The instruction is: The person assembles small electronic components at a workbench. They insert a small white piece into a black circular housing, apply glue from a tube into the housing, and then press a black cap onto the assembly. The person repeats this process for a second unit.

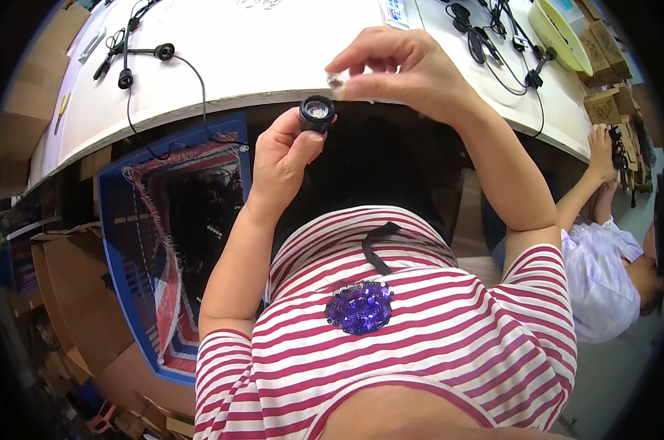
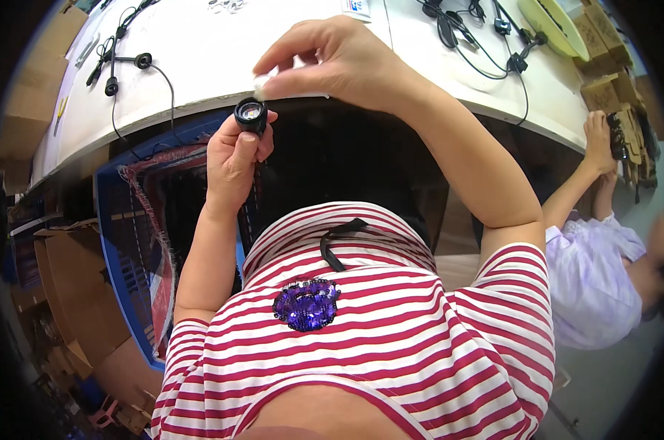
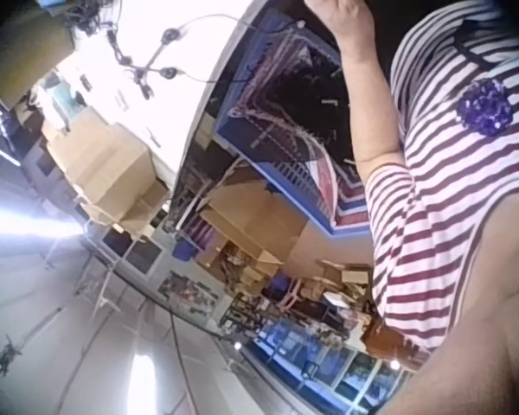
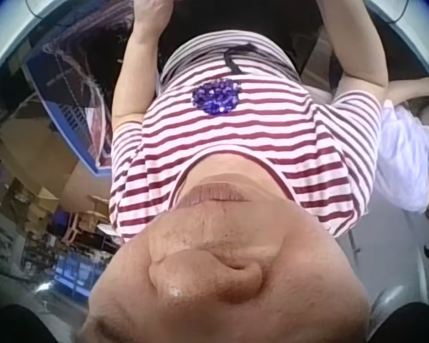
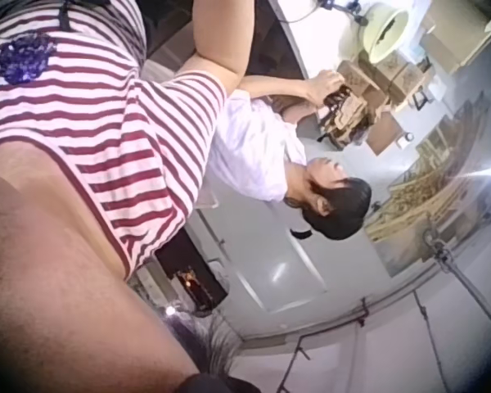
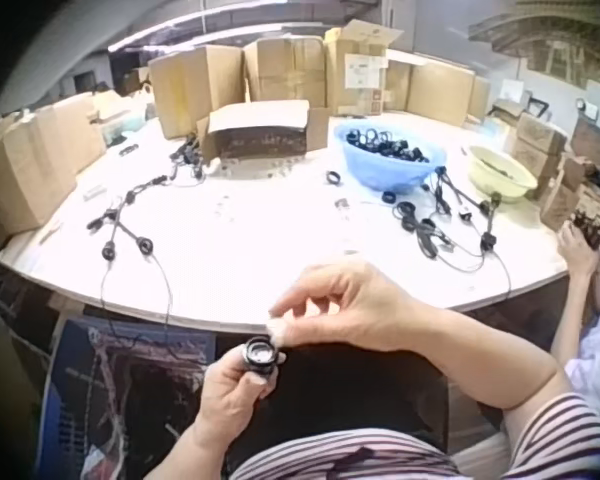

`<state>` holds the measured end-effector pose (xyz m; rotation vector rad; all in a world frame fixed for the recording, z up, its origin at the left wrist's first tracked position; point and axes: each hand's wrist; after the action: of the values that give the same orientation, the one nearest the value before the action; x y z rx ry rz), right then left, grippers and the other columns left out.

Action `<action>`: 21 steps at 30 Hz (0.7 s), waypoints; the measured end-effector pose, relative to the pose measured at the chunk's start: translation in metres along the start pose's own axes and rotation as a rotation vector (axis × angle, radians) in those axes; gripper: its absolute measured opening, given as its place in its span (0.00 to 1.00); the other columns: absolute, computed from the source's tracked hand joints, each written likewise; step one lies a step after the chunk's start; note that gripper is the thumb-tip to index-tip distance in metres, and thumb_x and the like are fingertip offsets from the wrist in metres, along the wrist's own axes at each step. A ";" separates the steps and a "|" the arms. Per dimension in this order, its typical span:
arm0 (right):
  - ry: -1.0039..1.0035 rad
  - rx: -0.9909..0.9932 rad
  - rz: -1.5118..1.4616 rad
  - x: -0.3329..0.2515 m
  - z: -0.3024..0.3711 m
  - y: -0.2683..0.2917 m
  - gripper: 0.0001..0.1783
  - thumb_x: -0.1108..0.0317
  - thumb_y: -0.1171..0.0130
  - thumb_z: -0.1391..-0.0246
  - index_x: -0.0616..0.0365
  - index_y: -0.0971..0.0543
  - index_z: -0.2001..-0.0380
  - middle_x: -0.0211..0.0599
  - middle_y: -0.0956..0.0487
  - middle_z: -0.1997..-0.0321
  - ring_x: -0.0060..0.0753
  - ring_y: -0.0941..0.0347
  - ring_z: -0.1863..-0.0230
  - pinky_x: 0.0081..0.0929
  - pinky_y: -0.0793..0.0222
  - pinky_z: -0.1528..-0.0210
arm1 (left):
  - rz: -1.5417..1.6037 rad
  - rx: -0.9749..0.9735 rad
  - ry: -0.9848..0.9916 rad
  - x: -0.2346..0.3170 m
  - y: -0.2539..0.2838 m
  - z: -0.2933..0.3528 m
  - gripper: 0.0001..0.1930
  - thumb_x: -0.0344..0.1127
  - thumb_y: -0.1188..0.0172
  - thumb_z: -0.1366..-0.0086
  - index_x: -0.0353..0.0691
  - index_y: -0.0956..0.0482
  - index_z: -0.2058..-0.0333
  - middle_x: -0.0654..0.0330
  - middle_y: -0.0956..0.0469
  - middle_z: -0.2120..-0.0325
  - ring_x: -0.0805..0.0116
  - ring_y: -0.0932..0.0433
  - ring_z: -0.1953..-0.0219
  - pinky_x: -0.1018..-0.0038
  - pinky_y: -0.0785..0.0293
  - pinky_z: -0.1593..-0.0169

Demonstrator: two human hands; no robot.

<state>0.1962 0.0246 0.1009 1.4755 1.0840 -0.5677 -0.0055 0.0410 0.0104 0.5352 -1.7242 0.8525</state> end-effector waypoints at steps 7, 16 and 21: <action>0.060 -0.096 -0.026 -0.005 0.009 -0.007 0.11 0.69 0.35 0.59 0.56 0.18 0.67 0.27 0.24 0.71 0.18 0.32 0.70 0.15 0.38 0.70 | 0.003 -0.014 -0.030 -0.001 -0.007 -0.001 0.17 0.44 0.41 0.42 0.35 0.28 0.64 0.69 0.33 0.79 0.81 0.39 0.78 0.84 0.44 0.73; -0.059 -0.201 0.056 -0.021 0.012 0.013 0.14 0.68 0.36 0.56 0.56 0.20 0.62 0.30 0.24 0.64 0.19 0.30 0.68 0.15 0.35 0.67 | -0.152 0.002 -0.033 0.001 -0.021 -0.002 0.16 0.44 0.46 0.39 0.34 0.28 0.68 0.67 0.35 0.81 0.80 0.39 0.79 0.82 0.45 0.75; -0.074 0.353 0.760 0.055 -0.024 0.085 0.12 0.64 0.41 0.51 0.56 0.21 0.63 0.37 0.21 0.64 0.31 0.25 0.65 0.26 0.31 0.63 | 0.002 -0.042 -0.007 0.001 -0.014 -0.004 0.21 0.45 0.43 0.41 0.32 0.27 0.58 0.68 0.33 0.80 0.80 0.40 0.79 0.83 0.47 0.75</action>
<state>0.2889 0.0715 0.1022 2.0010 0.3063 -0.2664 0.0065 0.0351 0.0159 0.5090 -1.7452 0.8147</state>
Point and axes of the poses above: each hand's wrist, its own z-axis away from the middle knuckle, its own y-axis out of the back of the hand, x = y × z
